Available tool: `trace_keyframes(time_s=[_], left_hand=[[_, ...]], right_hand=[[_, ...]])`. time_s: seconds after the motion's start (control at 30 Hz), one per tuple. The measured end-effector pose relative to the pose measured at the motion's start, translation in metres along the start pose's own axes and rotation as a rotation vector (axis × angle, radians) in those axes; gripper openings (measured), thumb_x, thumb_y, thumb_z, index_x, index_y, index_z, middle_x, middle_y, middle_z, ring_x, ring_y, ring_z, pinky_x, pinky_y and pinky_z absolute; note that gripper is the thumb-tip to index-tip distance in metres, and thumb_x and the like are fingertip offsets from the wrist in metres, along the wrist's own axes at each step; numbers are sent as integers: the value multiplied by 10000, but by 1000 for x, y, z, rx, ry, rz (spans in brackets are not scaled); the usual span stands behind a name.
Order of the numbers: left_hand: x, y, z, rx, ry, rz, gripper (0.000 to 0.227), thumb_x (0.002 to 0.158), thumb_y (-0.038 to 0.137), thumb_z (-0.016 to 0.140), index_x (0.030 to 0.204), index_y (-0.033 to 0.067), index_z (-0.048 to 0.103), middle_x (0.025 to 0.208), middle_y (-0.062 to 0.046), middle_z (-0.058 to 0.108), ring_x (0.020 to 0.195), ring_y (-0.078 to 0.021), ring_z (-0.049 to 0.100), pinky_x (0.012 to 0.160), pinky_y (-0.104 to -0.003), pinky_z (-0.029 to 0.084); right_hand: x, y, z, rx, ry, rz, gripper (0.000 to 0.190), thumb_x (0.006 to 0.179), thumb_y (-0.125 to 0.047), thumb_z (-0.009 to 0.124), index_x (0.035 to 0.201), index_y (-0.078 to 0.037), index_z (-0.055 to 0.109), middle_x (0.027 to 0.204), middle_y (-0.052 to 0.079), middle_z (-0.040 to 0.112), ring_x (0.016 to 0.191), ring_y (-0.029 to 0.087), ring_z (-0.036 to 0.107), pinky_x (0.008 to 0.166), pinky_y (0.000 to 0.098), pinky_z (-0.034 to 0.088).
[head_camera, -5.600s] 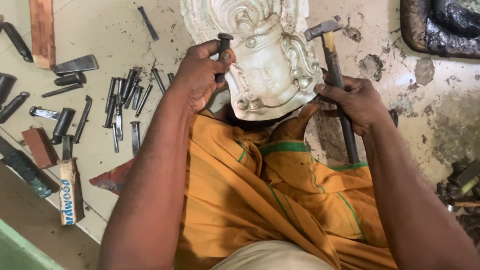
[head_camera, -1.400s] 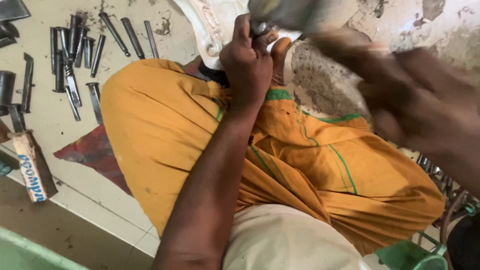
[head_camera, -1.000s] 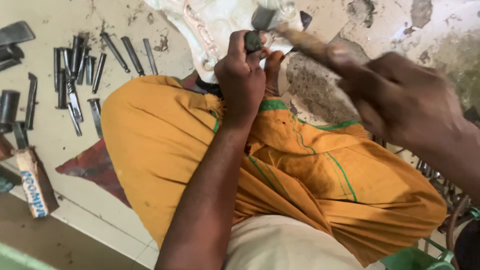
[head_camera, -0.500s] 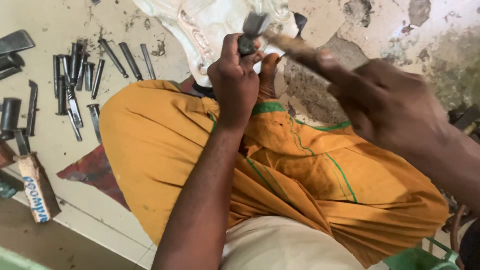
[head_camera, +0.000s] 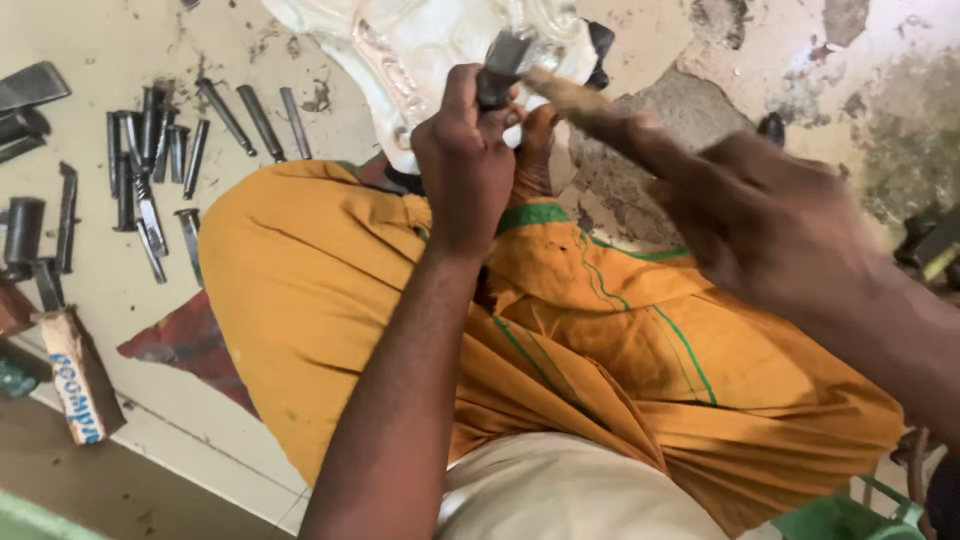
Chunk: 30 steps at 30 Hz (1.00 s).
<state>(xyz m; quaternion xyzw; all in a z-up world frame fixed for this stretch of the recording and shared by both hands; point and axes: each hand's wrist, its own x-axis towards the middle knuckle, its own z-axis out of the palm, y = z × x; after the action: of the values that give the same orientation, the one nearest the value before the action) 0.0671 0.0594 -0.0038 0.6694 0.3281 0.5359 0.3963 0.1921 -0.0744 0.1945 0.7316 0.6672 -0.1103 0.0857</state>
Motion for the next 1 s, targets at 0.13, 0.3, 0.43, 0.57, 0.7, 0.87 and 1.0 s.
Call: trace_keyframes(time_s=[0.13, 0.3, 0.43, 0.57, 0.7, 0.87, 1.0], left_hand=[[-22, 0, -10, 65, -20, 35, 189, 972, -11, 736, 1074, 61, 594, 893, -89, 733, 795, -213, 764, 652, -324, 590], [-6, 2, -10, -64, -34, -65, 206, 975, -15, 720, 1092, 52, 564, 887, -76, 722, 834, -210, 781, 705, -318, 626], [-4, 6, -9, -58, -42, -68, 219, 972, -47, 702, 1112, 44, 559, 893, -78, 722, 852, -225, 785, 704, -316, 629], [-11, 0, -13, -39, -40, -24, 236, 975, -53, 725, 1116, 34, 557, 886, -116, 713, 856, -272, 766, 664, -353, 572], [2, 6, -11, 200, -78, 143, 216, 891, -37, 745, 997, 75, 595, 928, -139, 743, 768, -269, 754, 623, -358, 578], [-12, 7, -23, -19, -110, -54, 182, 1000, -54, 671, 1142, 20, 586, 902, -82, 699, 839, -206, 779, 697, -292, 628], [7, 0, -22, 106, -40, 8, 154, 977, 27, 737, 1081, 60, 628, 972, -88, 752, 885, -212, 762, 751, -331, 609]], right_hand=[[-8, -7, 5, -144, -103, 66, 596, 1030, -87, 594, 1594, -236, 471, 607, 10, 597, 395, 147, 446, 332, 297, 385], [-10, 6, 11, 27, 375, -287, 493, 1148, -61, 637, 1593, -117, 433, 815, 111, 608, 588, 158, 535, 479, 321, 439], [-8, 7, 20, 98, 140, -94, 518, 1049, -126, 679, 1534, -189, 508, 765, 96, 623, 483, 146, 489, 404, 324, 421], [3, 9, 22, 120, -5, 56, 601, 1037, -91, 581, 1595, -176, 376, 647, 15, 592, 449, 133, 474, 410, 309, 421], [-1, 8, 18, -47, 40, 0, 581, 1044, -99, 682, 1574, -171, 456, 704, 66, 620, 465, 149, 482, 359, 314, 426], [-16, -2, 28, 127, 353, -194, 482, 1035, -52, 694, 1489, -47, 532, 718, 98, 593, 568, 188, 545, 482, 385, 463], [-3, 0, 16, 160, 322, -113, 481, 1058, -83, 651, 1520, -24, 530, 777, 111, 636, 601, 171, 583, 523, 337, 482]])
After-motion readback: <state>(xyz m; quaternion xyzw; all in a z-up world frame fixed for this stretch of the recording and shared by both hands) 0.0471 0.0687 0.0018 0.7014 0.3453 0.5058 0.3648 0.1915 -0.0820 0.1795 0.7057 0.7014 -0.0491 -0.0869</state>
